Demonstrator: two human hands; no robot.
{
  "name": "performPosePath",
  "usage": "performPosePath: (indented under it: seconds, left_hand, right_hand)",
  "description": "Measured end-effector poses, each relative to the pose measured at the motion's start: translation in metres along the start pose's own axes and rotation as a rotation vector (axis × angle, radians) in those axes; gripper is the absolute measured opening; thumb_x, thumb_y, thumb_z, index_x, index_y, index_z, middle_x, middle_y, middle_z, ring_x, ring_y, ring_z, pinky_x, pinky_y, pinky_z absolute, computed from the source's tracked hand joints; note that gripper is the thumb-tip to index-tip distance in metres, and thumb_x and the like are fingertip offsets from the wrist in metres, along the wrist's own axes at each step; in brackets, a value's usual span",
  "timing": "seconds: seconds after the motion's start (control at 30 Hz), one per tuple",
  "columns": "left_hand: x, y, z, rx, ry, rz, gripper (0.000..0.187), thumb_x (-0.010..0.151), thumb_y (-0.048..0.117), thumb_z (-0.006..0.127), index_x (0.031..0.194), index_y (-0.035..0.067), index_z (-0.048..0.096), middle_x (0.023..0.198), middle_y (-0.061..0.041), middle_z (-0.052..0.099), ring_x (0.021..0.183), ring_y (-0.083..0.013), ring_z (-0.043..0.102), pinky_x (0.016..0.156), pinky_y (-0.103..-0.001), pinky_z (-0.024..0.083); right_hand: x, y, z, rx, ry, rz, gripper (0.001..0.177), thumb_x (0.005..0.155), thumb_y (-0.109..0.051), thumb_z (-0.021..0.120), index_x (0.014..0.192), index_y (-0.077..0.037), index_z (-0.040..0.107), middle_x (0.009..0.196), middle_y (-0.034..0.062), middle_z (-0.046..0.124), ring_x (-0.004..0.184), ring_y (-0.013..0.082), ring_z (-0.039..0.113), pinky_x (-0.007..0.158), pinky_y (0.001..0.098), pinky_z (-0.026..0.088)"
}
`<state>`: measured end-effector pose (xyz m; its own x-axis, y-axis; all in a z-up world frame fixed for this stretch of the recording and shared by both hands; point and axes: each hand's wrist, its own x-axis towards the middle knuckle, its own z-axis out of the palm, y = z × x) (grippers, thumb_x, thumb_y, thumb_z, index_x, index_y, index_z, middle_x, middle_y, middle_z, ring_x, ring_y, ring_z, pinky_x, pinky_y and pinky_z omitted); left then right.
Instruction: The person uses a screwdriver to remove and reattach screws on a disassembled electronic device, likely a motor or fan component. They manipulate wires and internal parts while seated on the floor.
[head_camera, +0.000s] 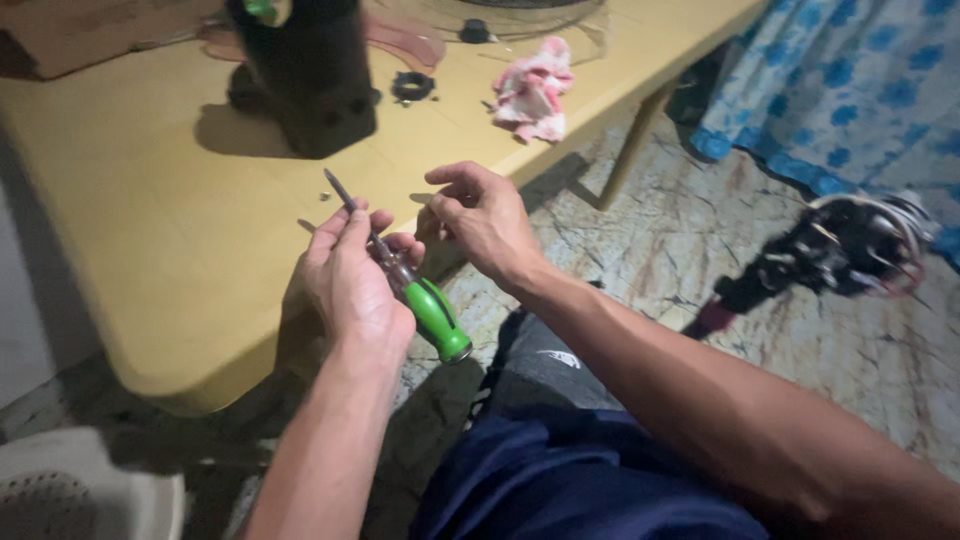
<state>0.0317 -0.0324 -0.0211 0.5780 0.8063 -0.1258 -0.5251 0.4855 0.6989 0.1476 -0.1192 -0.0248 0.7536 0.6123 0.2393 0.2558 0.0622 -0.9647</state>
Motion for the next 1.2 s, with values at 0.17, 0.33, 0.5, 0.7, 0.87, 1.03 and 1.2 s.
performPosePath:
  seconds: [0.17,0.33,0.5,0.7,0.87,1.03,1.2]
  left_hand:
    - [-0.012,-0.027,0.016,0.017,-0.067,-0.081,0.016,0.1,0.013,0.059,0.114,0.005,0.058,0.088,-0.01,0.065,0.057,-0.017,0.061,0.051,-0.034,0.055]
    - [-0.018,-0.061,0.034,-0.016,-0.189,-0.198,0.013,0.1,0.011,0.056,0.111,0.004,0.058,0.084,-0.009,0.065,0.056,-0.0176,0.06,0.049,-0.034,0.053]
    - [-0.014,-0.102,0.063,-0.057,-0.273,-0.242,0.014,0.102,0.011,0.061,0.111,0.001,0.058,0.088,-0.011,0.067,0.062,-0.0182,0.063,0.057,-0.032,0.055]
    - [-0.019,-0.138,0.093,0.014,-0.352,-0.334,0.014,0.096,0.013,0.062,0.106,0.005,0.057,0.083,-0.011,0.067,0.063,-0.0213,0.067,0.05,-0.034,0.052]
    - [-0.048,-0.163,0.109,0.176,-0.569,-0.392,0.016,0.095,0.012,0.066,0.108,0.003,0.066,0.089,-0.011,0.074,0.071,-0.0165,0.069,0.055,-0.029,0.053]
    - [-0.072,-0.182,0.121,0.287,-0.766,-0.479,0.018,0.096,0.019,0.064,0.105,0.004,0.066,0.09,-0.008,0.076,0.068,-0.0163,0.066,0.057,-0.029,0.052]
    - [-0.096,-0.208,0.126,0.346,-0.865,-0.596,0.02,0.096,0.023,0.067,0.104,0.005,0.067,0.09,-0.004,0.073,0.075,-0.0118,0.065,0.059,-0.028,0.052]
  right_hand:
    - [-0.022,0.015,-0.036,0.06,0.074,0.062,0.028,0.094,-0.005,0.066,0.12,0.004,0.066,0.082,0.0058,0.071,0.067,0.0123,0.064,0.062,0.0286,0.054]
    - [-0.052,0.018,-0.067,0.253,0.062,0.233,0.023,0.1,-0.018,0.062,0.115,-0.002,0.068,0.08,0.0024,0.065,0.067,0.012,0.061,0.062,0.0273,0.056]
    - [-0.081,-0.004,-0.084,0.285,0.13,0.371,0.04,0.104,-0.041,0.055,0.108,-0.004,0.07,0.086,0.0013,0.067,0.068,0.0132,0.059,0.053,0.026,0.046]
    - [-0.11,-0.023,-0.108,0.281,0.219,0.436,0.034,0.092,-0.043,0.054,0.107,-0.017,0.069,0.083,0.0017,0.071,0.06,0.0143,0.064,0.05,0.0307,0.053]
    - [-0.144,-0.015,-0.135,0.18,0.349,0.494,0.046,0.101,-0.046,0.055,0.088,-0.002,0.062,0.062,0.0073,0.058,0.047,0.0174,0.054,0.042,0.0332,0.045]
    - [-0.181,-0.011,-0.16,0.202,0.451,0.346,0.042,0.1,-0.042,0.055,0.091,-0.002,0.065,0.064,0.0089,0.063,0.049,0.0186,0.059,0.045,0.0321,0.049]
    - [-0.212,-0.012,-0.172,0.311,0.606,0.289,0.043,0.103,-0.042,0.053,0.102,0.0,0.066,0.067,0.0084,0.062,0.052,0.0177,0.058,0.047,0.031,0.048]
